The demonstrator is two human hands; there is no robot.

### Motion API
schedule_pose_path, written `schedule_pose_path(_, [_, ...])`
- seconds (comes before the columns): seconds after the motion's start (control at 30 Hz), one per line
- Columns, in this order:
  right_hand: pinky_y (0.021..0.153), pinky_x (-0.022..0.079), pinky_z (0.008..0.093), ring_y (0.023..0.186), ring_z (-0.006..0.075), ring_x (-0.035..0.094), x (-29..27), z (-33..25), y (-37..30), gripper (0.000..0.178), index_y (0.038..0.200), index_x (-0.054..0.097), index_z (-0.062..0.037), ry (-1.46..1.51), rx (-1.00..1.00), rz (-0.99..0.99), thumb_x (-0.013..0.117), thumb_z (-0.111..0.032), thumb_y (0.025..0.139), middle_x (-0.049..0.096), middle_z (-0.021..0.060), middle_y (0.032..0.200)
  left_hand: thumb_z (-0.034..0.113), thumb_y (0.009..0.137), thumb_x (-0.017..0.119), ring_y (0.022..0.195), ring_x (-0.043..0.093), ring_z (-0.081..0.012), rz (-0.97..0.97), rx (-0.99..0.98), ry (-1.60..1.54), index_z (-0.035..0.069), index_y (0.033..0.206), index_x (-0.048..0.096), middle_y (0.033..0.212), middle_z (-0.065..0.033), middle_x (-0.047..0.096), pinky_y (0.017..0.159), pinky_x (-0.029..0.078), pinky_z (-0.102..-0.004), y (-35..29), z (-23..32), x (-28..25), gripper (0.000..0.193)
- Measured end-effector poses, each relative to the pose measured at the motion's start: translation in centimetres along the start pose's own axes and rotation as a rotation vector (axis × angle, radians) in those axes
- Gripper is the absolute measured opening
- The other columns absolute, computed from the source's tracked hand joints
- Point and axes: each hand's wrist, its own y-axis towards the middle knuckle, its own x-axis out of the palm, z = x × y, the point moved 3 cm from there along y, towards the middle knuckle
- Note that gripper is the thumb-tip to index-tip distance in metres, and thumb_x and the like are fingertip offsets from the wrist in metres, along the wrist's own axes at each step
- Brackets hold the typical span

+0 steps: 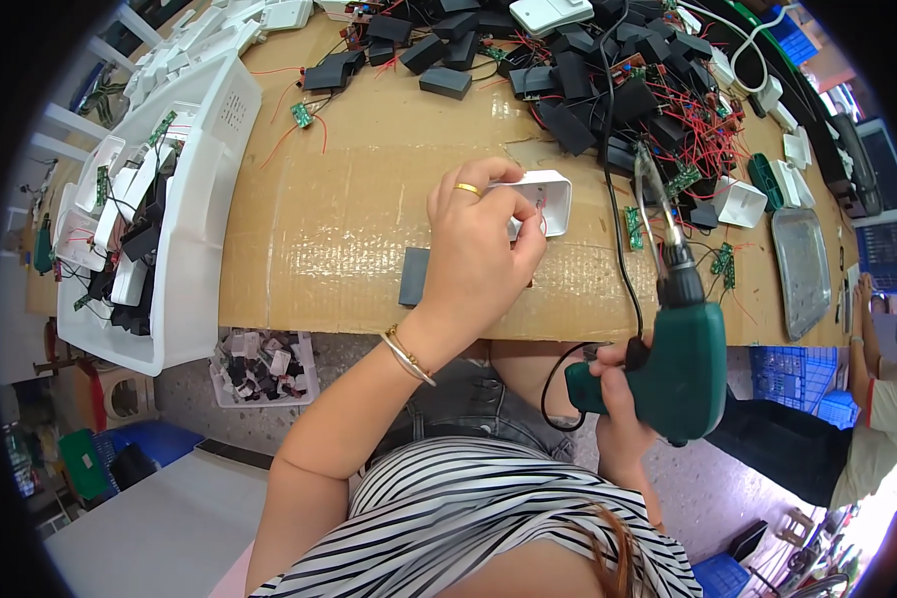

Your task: The recorder is assembling small electronic components into plastic cases and using a hot air gun to seal them.

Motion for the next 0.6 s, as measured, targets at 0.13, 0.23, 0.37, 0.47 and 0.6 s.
schedule_pose_path(0.13, [0.078,0.040,0.0330,0.086,0.0186,0.050,-1.2,1.5,-1.0,0.049,0.112,0.044,0.0012,0.014,-0.070,-0.076,0.066,-0.019,0.073,0.051,0.0103,0.096,0.003,0.065,0.061,0.091,0.048,-0.0283,0.031,0.011,0.035,0.002,0.067,0.054,0.095,-0.0106,0.053,0.084,0.034,-0.0395,0.2,0.2,0.3,0.007])
schedule_pose_path(0.23, [0.079,0.040,0.0323,0.086,0.0183,0.050,-1.6,2.1,-1.7,0.046,0.111,0.045,0.0018,-0.081,0.016,-0.080,0.065,-0.017,0.073,0.052,0.0099,0.095,0.002,0.064,0.060,0.090,0.048,-0.0280,0.043,0.022,0.027,0.002,0.067,0.053,0.094,-0.0108,0.053,0.083,0.035,-0.0396,0.1,-0.1,0.4,0.007])
schedule_pose_path(0.37, [0.080,0.040,0.0319,0.087,0.0179,0.051,-1.6,2.2,-2.1,0.044,0.110,0.047,0.0020,-0.108,0.021,-0.091,0.065,-0.014,0.074,0.053,0.0097,0.096,0.001,0.063,0.060,0.091,0.047,-0.0283,0.063,0.082,0.048,0.001,0.066,0.052,0.094,-0.0110,0.051,0.082,0.035,-0.0401,0.1,-0.4,0.6,0.009])
schedule_pose_path(0.47, [0.081,0.040,0.0315,0.088,0.0173,0.051,-1.5,2.3,-2.4,0.041,0.110,0.047,0.0021,-0.119,0.041,-0.078,0.064,-0.011,0.074,0.054,0.0098,0.096,0.001,0.062,0.061,0.090,0.046,-0.0286,0.080,0.119,0.117,0.001,0.065,0.051,0.093,-0.0106,0.050,0.081,0.035,-0.0408,-0.2,-0.1,1.0,0.010])
schedule_pose_path(0.6, [0.082,0.041,0.0315,0.088,0.0172,0.052,-1.5,2.6,-2.5,0.041,0.110,0.047,0.0022,-0.130,0.043,-0.100,0.062,-0.008,0.074,0.054,0.0099,0.097,0.004,0.064,0.062,0.091,0.045,-0.0265,0.056,0.104,0.187,0.004,0.063,0.053,0.097,-0.0078,0.050,0.082,0.035,-0.0378,-0.3,-0.2,1.0,0.009])
